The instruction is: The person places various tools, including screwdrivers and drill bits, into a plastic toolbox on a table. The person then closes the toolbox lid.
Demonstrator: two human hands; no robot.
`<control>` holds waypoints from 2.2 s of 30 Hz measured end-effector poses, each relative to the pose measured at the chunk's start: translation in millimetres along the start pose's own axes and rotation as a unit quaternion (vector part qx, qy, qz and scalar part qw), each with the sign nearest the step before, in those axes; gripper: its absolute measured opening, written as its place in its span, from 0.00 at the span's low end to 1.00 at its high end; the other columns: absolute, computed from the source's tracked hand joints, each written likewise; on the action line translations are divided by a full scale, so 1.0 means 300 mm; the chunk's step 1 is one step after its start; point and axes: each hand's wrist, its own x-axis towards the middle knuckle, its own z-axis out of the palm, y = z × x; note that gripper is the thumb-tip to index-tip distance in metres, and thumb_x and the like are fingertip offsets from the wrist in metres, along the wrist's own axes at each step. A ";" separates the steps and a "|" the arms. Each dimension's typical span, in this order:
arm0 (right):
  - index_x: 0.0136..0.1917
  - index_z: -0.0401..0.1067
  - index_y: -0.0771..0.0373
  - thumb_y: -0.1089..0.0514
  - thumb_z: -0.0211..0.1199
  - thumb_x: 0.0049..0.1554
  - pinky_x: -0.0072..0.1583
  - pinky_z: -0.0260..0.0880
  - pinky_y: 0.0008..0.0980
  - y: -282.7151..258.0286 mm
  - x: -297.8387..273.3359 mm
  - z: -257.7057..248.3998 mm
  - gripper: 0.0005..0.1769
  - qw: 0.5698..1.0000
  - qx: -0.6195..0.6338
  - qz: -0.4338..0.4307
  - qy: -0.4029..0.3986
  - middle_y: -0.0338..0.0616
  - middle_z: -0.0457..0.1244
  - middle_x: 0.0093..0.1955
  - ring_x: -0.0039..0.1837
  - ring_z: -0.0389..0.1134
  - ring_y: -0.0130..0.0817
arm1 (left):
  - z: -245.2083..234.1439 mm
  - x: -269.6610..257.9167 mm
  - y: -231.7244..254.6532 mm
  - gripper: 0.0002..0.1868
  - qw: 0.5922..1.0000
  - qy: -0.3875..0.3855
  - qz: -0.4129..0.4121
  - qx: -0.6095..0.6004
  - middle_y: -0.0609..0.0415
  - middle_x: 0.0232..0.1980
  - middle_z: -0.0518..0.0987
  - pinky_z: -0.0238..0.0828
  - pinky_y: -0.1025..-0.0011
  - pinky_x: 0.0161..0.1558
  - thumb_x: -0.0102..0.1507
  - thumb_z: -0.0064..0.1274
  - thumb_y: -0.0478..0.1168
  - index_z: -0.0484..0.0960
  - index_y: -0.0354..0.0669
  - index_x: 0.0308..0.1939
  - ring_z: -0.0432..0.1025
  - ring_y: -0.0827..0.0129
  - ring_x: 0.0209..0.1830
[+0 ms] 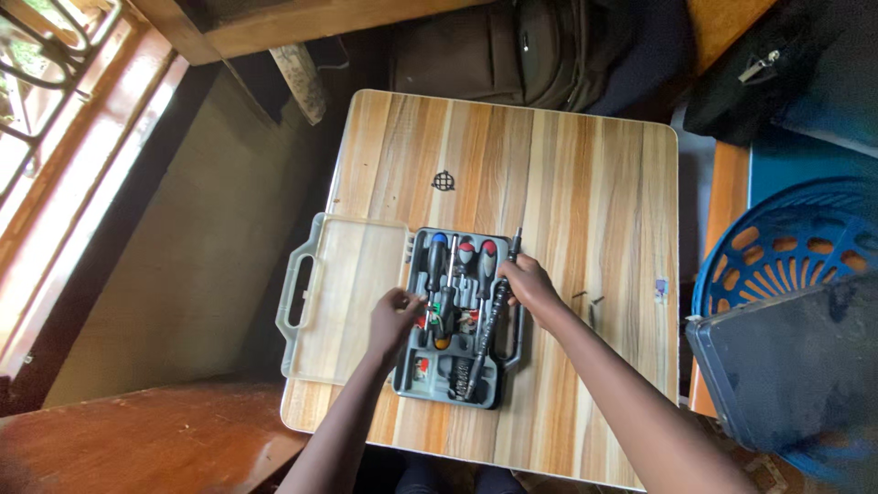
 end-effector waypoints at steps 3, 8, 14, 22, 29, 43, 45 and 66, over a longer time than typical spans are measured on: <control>0.42 0.73 0.67 0.49 0.57 0.54 0.36 0.71 0.36 -0.032 0.056 0.083 0.17 0.999 -0.048 -0.012 0.011 0.43 0.63 0.31 0.33 0.67 0.34 | 0.066 0.094 0.005 0.13 0.990 -0.123 -0.074 -0.011 0.49 0.34 0.79 0.67 0.67 0.30 0.65 0.62 0.44 0.84 0.36 0.41 0.71 0.69 0.28; 0.52 0.71 0.67 0.48 0.56 0.57 0.44 0.76 0.42 -0.013 0.162 0.208 0.20 0.985 -0.165 0.037 0.039 0.53 0.69 0.37 0.38 0.74 0.45 | 0.187 0.148 -0.014 0.17 0.987 -0.119 0.045 0.100 0.49 0.39 0.85 0.77 0.66 0.40 0.58 0.59 0.37 0.83 0.44 0.52 0.80 0.65 0.36; 0.58 0.70 0.65 0.43 0.65 0.55 0.61 0.70 0.51 0.045 0.196 0.288 0.27 0.924 -0.381 -0.008 0.038 0.62 0.67 0.57 0.60 0.69 0.59 | 0.242 0.129 -0.029 0.17 0.975 -0.096 0.063 0.189 0.40 0.42 0.85 0.76 0.59 0.47 0.57 0.62 0.37 0.82 0.39 0.50 0.80 0.49 0.44; 0.49 0.75 0.66 0.35 0.68 0.55 0.60 0.72 0.50 0.038 0.121 0.290 0.30 0.916 -0.399 0.004 0.038 0.63 0.69 0.52 0.58 0.71 0.59 | 0.228 0.083 0.006 0.22 0.966 -0.095 0.026 0.239 0.39 0.44 0.84 0.75 0.54 0.49 0.53 0.66 0.41 0.79 0.36 0.47 0.79 0.45 0.47; 0.37 0.74 0.69 0.37 0.70 0.55 0.43 0.76 0.38 0.059 0.101 0.242 0.29 0.943 -0.332 0.015 -0.010 0.53 0.69 0.29 0.32 0.74 0.41 | 0.244 0.085 0.031 0.27 0.941 -0.125 0.001 0.315 0.35 0.44 0.82 0.75 0.52 0.50 0.51 0.71 0.48 0.79 0.35 0.46 0.77 0.43 0.49; 0.43 0.69 0.64 0.54 0.67 0.58 0.31 0.69 0.29 0.283 0.107 -0.095 0.12 0.998 0.043 0.004 0.036 0.45 0.67 0.32 0.30 0.68 0.29 | 0.318 0.010 0.125 0.10 0.954 0.034 0.074 0.288 0.38 0.40 0.81 0.74 0.50 0.45 0.52 0.60 0.34 0.79 0.36 0.37 0.77 0.41 0.42; 0.43 0.70 0.65 0.60 0.66 0.56 0.30 0.68 0.29 0.398 0.113 -0.241 0.07 0.996 0.050 -0.009 0.079 0.43 0.68 0.34 0.30 0.67 0.29 | 0.380 0.003 0.168 0.05 0.965 0.015 0.074 0.250 0.39 0.38 0.82 0.74 0.51 0.45 0.59 0.56 0.36 0.80 0.37 0.36 0.78 0.43 0.42; 0.42 0.68 0.68 0.75 0.53 0.55 0.45 0.70 0.44 0.616 0.073 -0.416 0.07 0.962 -0.136 -0.132 0.196 0.54 0.63 0.47 0.45 0.70 0.47 | 1.069 0.052 0.114 0.15 0.844 -0.187 0.255 0.434 0.44 0.54 0.75 0.75 0.58 0.51 0.58 0.53 0.26 0.77 0.40 0.48 0.71 0.48 0.57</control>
